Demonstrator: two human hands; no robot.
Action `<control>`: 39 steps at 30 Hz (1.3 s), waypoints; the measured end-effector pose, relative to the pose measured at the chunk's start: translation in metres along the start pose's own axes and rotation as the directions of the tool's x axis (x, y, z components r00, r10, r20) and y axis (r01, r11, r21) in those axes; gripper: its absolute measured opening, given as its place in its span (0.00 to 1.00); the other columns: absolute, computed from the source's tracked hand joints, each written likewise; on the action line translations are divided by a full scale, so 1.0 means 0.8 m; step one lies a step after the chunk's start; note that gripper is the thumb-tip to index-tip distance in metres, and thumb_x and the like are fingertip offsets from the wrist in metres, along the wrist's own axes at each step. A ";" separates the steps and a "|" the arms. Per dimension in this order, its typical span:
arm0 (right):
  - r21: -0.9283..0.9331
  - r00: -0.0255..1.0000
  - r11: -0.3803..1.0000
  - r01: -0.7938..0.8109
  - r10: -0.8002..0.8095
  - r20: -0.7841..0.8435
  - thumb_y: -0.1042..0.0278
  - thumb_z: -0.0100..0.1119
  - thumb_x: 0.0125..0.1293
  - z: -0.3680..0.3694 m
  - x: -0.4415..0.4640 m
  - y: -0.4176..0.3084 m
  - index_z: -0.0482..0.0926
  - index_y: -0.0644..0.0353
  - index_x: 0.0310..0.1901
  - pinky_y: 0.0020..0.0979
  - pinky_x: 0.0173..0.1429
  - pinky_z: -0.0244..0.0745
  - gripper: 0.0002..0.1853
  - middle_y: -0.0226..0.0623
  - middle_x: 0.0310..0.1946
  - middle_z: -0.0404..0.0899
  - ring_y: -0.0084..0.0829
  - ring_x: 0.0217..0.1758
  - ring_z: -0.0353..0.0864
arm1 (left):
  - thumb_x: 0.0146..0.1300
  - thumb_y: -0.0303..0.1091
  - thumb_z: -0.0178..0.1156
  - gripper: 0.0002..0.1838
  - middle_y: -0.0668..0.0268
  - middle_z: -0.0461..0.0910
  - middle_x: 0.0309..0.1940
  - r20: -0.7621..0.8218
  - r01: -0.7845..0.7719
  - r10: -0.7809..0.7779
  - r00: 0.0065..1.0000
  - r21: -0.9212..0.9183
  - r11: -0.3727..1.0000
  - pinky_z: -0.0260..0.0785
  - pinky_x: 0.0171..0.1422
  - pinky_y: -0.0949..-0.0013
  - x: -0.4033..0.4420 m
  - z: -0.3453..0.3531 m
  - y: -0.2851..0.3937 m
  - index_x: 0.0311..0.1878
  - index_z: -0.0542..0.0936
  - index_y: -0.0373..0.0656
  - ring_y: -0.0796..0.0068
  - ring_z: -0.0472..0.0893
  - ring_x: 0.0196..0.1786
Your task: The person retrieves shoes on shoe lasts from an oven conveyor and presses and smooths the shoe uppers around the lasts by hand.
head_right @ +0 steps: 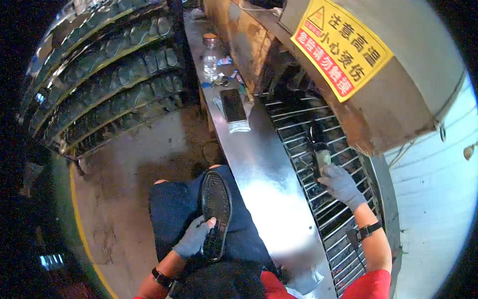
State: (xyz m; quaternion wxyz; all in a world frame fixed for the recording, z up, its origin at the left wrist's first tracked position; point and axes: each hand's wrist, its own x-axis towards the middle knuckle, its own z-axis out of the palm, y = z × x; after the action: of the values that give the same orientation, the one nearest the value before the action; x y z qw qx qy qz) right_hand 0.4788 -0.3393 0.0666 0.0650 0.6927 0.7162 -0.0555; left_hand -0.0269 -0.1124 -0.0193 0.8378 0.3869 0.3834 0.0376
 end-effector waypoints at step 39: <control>0.700 0.931 -0.700 -0.144 0.144 0.335 0.24 0.62 0.72 -0.051 0.117 -0.399 0.77 0.66 0.70 0.42 0.59 0.90 0.47 0.51 0.51 0.90 0.43 0.51 0.93 | 0.74 0.47 0.65 0.30 0.51 0.80 0.65 0.021 -0.566 0.755 0.655 0.676 0.473 0.74 0.73 0.58 0.112 -0.019 0.085 0.73 0.77 0.41 0.61 0.80 0.69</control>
State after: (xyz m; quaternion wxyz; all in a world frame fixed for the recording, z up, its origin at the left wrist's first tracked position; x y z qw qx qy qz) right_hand 0.1563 -0.2512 0.0874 -0.5901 0.4599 0.0989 -0.6561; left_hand 0.0416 -0.0234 -0.0343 0.5109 0.7513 0.3048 0.2857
